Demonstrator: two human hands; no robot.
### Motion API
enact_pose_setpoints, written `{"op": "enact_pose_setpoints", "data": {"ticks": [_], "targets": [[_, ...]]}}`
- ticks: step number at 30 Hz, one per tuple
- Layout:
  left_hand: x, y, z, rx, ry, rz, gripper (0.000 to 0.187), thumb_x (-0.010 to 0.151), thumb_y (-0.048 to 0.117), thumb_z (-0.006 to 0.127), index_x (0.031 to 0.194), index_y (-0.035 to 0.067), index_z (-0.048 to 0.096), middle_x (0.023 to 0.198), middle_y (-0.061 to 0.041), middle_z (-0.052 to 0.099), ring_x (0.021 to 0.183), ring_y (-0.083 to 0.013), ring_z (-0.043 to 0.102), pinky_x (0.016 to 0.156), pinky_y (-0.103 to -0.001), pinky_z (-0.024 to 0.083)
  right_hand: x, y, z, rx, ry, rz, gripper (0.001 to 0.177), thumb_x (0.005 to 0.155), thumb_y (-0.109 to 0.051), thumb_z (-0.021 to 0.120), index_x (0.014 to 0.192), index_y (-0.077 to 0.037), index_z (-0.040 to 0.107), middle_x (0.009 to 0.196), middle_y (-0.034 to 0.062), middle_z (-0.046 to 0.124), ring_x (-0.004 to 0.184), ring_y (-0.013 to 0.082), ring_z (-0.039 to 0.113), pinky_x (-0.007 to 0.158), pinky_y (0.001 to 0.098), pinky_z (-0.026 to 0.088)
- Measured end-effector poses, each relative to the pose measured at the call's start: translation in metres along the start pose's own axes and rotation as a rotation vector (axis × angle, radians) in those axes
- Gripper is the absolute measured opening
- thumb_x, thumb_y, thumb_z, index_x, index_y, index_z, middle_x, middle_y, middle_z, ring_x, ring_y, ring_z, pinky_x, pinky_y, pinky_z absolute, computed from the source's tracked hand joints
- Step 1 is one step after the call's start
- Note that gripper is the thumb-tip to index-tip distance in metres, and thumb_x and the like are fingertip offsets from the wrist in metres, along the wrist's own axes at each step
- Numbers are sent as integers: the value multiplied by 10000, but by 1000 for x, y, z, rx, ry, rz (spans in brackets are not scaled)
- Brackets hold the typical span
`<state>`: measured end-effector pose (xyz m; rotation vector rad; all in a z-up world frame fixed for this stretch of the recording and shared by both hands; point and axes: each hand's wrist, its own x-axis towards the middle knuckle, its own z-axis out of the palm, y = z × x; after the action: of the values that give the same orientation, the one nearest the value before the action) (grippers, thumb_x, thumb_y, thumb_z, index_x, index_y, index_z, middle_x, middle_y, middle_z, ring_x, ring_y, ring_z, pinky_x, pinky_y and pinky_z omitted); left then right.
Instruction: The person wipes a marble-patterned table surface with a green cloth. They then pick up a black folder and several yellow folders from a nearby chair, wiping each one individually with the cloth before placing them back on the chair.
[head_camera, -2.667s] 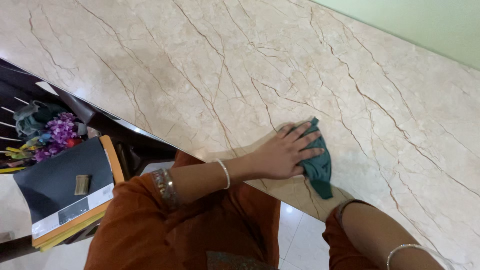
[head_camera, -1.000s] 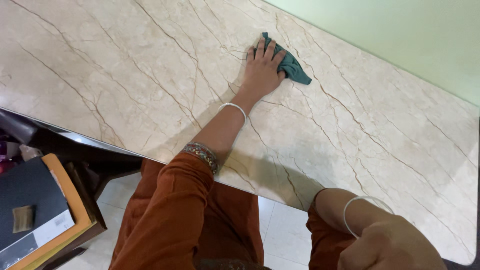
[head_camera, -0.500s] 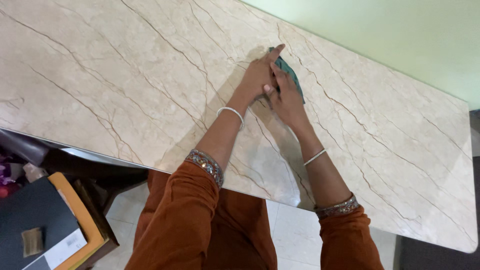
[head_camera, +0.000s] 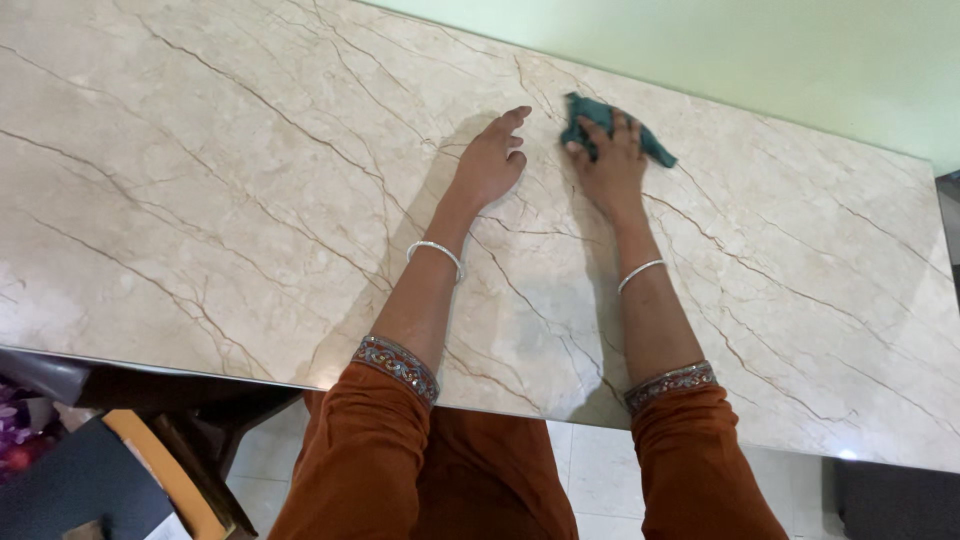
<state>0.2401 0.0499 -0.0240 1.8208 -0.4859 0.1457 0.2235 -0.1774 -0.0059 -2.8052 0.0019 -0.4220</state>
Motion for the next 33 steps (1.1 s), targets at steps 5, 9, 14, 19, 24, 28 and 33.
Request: {"op": "enact_pose_setpoints", "data": {"ticks": [5,9,14,19,24,28,33], "targets": [[-2,12,-1,64,-6,-35,586,854,14,567,1428,131,541,1362,-135,625,1167,-246,707,979,-363,553,20,61,-14,-28,103,176,503,1001,-507,621,1450,-282,591,1635,210,312,1505,496,193,1120,735,222],[-2,23,2,135,-18,-34,600,857,54,600,1445,132,507,1406,-151,586,1223,-321,626,1006,-418,513,16,50,-2,-58,140,63,536,1033,-484,614,1493,-214,562,1619,278,298,1494,509,201,1145,713,220],[-3,20,10,189,99,130,666,861,103,613,1501,85,432,1444,-237,492,1294,-424,513,1055,-471,450,-5,-13,31,21,12,-269,485,997,-328,626,1464,-203,584,1602,263,364,1487,494,282,1204,570,261],[-2,6,3,256,124,62,471,988,181,576,1448,108,509,1412,-177,566,1298,-391,545,1076,-480,442,-33,-63,39,97,-20,-409,530,988,-247,617,1480,-85,507,1576,235,437,1514,427,365,1218,547,325],[-5,5,2,343,52,51,399,966,196,595,1360,137,600,1351,-123,616,1294,-340,555,1061,-480,460,-47,-65,-9,5,-22,-121,436,886,-370,714,1282,-198,650,1405,148,554,1347,365,479,1092,591,345],[-12,11,4,403,-7,41,406,915,170,610,1320,149,623,1344,-81,617,1323,-305,511,1054,-500,417,-36,-1,-36,-108,93,170,447,912,-436,705,1288,-201,654,1401,148,531,1333,376,448,1032,713,270],[-12,9,8,435,1,52,412,913,190,620,1325,177,614,1377,-58,610,1364,-272,493,1068,-503,405,-36,70,-52,-172,212,356,492,968,-494,627,1346,-180,636,1411,215,480,1338,429,416,1005,655,340]]}}
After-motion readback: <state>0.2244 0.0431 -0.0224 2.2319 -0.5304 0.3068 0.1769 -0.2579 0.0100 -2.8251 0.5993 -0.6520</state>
